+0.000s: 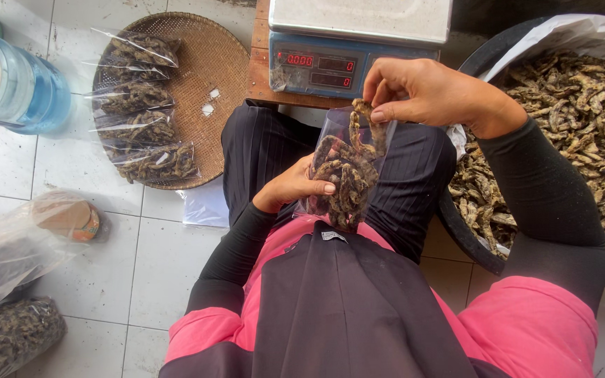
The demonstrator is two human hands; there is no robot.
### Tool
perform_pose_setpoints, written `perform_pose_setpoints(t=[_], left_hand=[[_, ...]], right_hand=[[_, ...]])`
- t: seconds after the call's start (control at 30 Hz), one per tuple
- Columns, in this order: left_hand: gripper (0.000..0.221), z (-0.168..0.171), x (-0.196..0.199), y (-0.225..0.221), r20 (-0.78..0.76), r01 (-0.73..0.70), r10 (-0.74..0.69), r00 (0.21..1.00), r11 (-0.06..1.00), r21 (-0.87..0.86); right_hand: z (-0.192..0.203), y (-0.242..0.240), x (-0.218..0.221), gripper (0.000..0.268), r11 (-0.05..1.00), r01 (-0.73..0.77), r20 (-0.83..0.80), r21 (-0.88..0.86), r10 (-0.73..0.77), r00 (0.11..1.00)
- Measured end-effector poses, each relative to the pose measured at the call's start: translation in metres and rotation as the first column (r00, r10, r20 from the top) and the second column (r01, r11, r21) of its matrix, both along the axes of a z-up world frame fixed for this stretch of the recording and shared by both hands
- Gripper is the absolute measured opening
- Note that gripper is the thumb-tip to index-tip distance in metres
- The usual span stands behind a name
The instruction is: The person sits on the floor and packs dried fish from a large basin into small plastic bags. They weigh the filled bags on a digital scale, adjust the contents to reach a target weight, and place the finished packages on a woven tray.
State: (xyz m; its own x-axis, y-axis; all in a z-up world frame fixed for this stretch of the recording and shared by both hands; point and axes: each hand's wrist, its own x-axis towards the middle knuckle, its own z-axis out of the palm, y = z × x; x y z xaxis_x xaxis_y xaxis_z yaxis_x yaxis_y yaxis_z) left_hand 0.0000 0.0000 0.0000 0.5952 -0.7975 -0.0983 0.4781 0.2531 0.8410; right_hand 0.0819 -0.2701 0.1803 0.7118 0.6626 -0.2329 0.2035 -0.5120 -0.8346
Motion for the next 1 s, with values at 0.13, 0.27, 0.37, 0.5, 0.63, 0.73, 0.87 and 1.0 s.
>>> perform_pose_setpoints(t=[0.13,0.27,0.37,0.5,0.63,0.73,0.87,1.0], left_hand=[[0.084,0.000,0.000,-0.002,0.045,0.003,-0.004,0.999,1.000,0.026],[0.084,0.001,0.001,-0.006,0.032,0.021,-0.023,0.999,0.998,0.052],[0.082,0.001,0.002,-0.010,0.078,0.053,-0.057,0.995,0.997,0.048],[0.079,-0.001,0.003,-0.010,0.094,0.045,-0.051,0.994,0.997,0.061],[0.077,-0.005,0.002,-0.009,0.110,0.047,-0.053,0.992,0.998,0.050],[0.078,-0.006,0.001,-0.009,0.091,0.055,-0.055,0.994,0.998,0.005],[0.079,-0.003,0.002,-0.003,0.078,0.031,-0.025,0.997,0.997,-0.074],[0.074,0.000,0.002,0.000,-0.008,0.069,-0.070,0.998,0.995,-0.072]], right_hand=[[-0.003,-0.001,0.005,0.028,0.990,-0.092,0.019,-0.109,0.094,0.995],[-0.002,0.007,0.005,0.025,0.969,-0.159,-0.103,-0.188,0.142,0.985],[-0.004,0.018,0.002,0.025,0.939,-0.197,-0.095,-0.282,0.177,0.980],[-0.005,0.023,-0.001,0.027,0.934,-0.283,-0.049,-0.218,0.279,0.959],[-0.006,0.026,-0.004,0.028,0.907,-0.401,0.067,-0.127,0.411,0.909],[-0.003,0.029,-0.008,0.031,0.878,-0.465,0.119,-0.110,0.476,0.871],[0.015,0.020,-0.009,0.033,0.936,-0.345,0.139,-0.070,0.352,0.926],[0.023,0.019,-0.012,0.030,0.954,-0.232,0.413,-0.187,0.291,0.863]])
